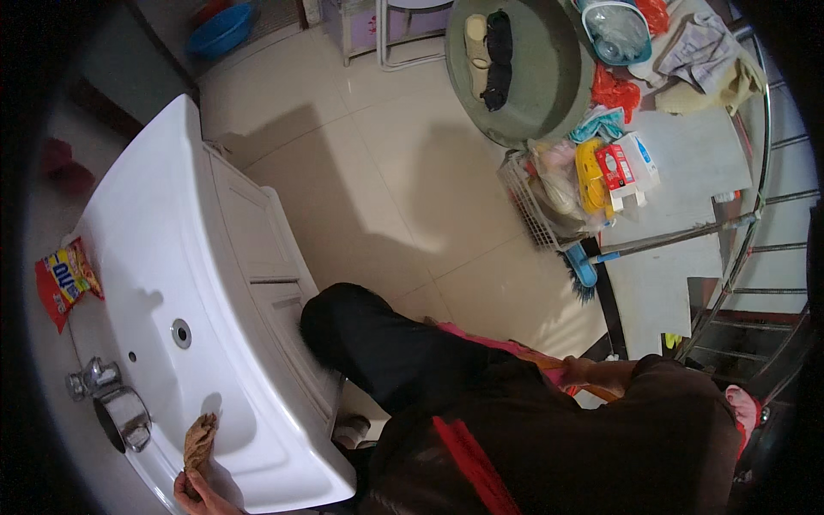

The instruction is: The person cleans a bathroom sink and surrounding items using a cloth. They wipe the sink basin, faucet, and a metal cup, then wash and wring the cloth under running water.

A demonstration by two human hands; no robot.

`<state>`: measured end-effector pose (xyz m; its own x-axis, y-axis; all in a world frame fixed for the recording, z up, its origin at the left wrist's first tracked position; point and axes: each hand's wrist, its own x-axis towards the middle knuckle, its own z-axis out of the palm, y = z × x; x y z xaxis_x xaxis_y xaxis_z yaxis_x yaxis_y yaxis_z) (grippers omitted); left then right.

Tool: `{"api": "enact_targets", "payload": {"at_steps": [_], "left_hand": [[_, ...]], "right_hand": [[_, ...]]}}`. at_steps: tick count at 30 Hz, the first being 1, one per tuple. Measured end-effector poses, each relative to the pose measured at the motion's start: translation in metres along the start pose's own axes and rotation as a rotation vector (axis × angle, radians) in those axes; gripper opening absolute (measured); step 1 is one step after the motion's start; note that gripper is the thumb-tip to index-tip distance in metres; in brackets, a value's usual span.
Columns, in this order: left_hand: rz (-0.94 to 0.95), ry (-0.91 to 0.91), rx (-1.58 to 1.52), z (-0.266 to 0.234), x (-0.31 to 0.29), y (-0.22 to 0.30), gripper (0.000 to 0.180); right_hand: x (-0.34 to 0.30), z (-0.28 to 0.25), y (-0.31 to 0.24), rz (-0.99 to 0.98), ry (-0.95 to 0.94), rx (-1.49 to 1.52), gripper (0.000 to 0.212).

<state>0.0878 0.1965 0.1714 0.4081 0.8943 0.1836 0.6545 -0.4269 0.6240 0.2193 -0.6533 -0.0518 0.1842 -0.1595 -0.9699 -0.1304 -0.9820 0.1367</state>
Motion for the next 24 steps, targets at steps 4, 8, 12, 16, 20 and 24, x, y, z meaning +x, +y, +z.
{"api": "enact_targets", "payload": {"at_steps": [4, 8, 12, 16, 20, 24], "left_hand": [[0.107, 0.127, 0.056, 0.003, -0.010, 0.017, 0.045], [0.121, 0.122, 0.072, 0.006, -0.017, 0.038, 0.052], [0.084, 0.126, 0.064, 0.006, -0.020, 0.048, 0.047], [0.009, 0.147, 0.060, 0.007, -0.024, 0.050, 0.045], [-0.032, 0.149, 0.116, 0.006, -0.025, 0.049, 0.046], [0.017, 0.154, 0.168, 0.005, -0.024, 0.045, 0.046]], "right_hand": [[0.055, 0.033, 0.044, -0.327, -0.282, -0.121, 0.055], [0.046, 0.030, 0.072, -0.315, -0.469, 0.039, 0.055], [0.004, -0.012, 0.056, -0.268, -0.508, 0.077, 0.055], [-0.019, -0.044, 0.039, -0.224, -0.517, 0.064, 0.055], [-0.026, -0.063, 0.031, -0.192, -0.509, 0.036, 0.055], [-0.030, -0.087, 0.023, -0.163, -0.496, -0.004, 0.055]]}}
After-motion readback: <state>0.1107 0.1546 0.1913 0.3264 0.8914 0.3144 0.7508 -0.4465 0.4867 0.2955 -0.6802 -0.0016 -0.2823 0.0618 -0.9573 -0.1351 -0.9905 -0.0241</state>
